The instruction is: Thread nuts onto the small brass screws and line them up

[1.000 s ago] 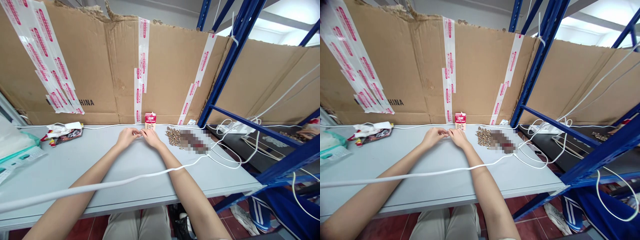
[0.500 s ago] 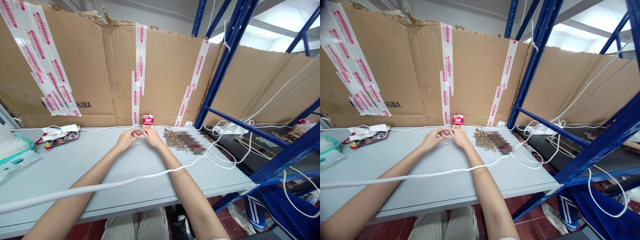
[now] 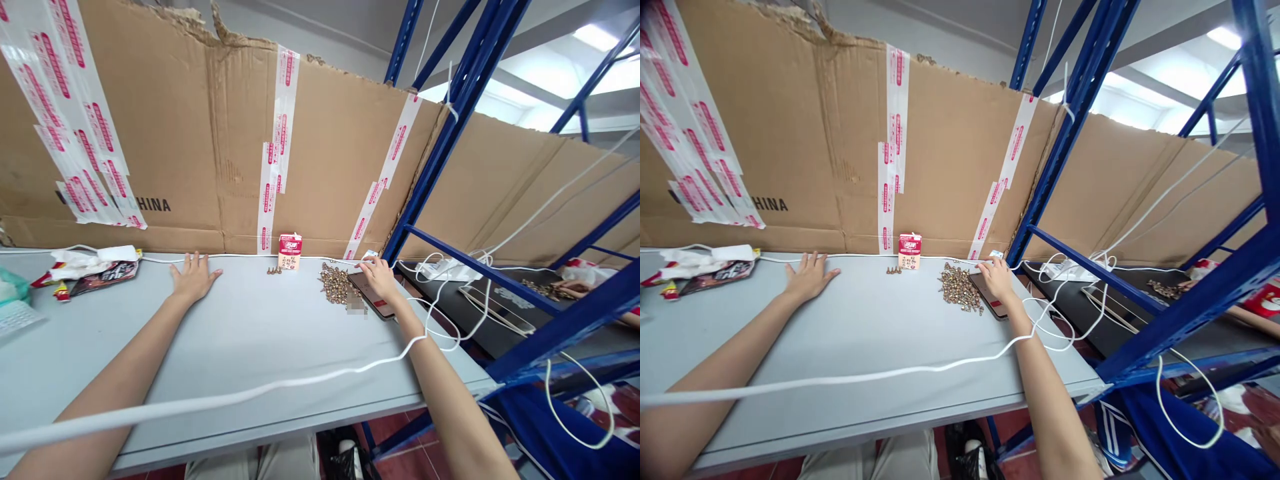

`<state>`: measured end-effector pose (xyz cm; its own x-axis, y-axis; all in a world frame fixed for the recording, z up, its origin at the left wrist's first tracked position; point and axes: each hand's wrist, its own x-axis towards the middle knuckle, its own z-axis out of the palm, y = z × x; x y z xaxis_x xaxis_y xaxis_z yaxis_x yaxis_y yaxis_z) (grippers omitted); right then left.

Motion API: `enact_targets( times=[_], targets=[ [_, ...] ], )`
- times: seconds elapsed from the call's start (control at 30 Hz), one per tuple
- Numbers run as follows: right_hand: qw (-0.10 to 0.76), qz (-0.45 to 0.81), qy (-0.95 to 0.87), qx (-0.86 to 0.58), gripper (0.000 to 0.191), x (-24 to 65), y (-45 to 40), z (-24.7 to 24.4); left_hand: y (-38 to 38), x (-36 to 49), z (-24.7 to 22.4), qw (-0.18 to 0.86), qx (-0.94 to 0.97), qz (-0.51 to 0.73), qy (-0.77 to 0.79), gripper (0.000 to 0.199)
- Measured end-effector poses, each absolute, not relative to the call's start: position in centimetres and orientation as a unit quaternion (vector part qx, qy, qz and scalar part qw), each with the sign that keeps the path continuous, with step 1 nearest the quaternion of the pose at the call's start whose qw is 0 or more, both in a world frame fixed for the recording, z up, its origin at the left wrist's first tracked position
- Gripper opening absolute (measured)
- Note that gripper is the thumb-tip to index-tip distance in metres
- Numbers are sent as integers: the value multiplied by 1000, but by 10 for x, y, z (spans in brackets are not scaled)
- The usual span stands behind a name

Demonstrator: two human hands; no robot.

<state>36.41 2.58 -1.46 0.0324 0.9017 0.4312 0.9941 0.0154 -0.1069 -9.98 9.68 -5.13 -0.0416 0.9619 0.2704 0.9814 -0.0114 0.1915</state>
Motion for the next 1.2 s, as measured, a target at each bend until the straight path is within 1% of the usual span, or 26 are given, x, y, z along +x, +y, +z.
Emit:
enact_targets(
  times=[0.2, 0.3, 0.4, 0.5, 0.57, 0.63, 0.7, 0.77, 0.93, 1.07, 1.2],
  targets=[
    [107, -86, -742, -656, 46, 395, 38, -35, 105, -113, -55, -11, -611, -173, -773, 79],
    [90, -71, -755, -646, 45, 399, 39, -33, 108, -120, -57, -45, -589, -165, -789, 81],
    [122, -48, -780, -611, 50, 406, 32, -23, 109, -122, -56, -54, -591, -148, -791, 78],
    [189, -19, -779, -598, 59, 417, 20, -13, 107, -119, -54, -23, -596, -136, -791, 74],
    [239, -18, -754, -612, 58, 423, 13, -11, 107, -117, -54, 0, -591, -136, -795, 72],
    [272, -21, -735, -621, 56, 426, 9, -13, 107, -118, -53, 28, -570, -147, -808, 70],
    [276, -19, -733, -621, 55, 425, 7, -17, 108, -121, -53, 56, -531, -162, -830, 69],
    [269, -15, -734, -624, 54, 421, 8, -21, 110, -128, -53, 63, -485, -165, -857, 69],
    [250, -4, -754, -608, 54, 411, 13, -20, 119, -153, -54, -4, -411, -130, -902, 71],
    [250, 5, -769, -588, 56, 418, 5, -12, 126, -164, -56, -37, -399, -108, -910, 69],
    [237, 24, -774, -587, 55, 431, -6, -9, 124, -163, -57, 6, -443, -93, -892, 66]
  ],
)
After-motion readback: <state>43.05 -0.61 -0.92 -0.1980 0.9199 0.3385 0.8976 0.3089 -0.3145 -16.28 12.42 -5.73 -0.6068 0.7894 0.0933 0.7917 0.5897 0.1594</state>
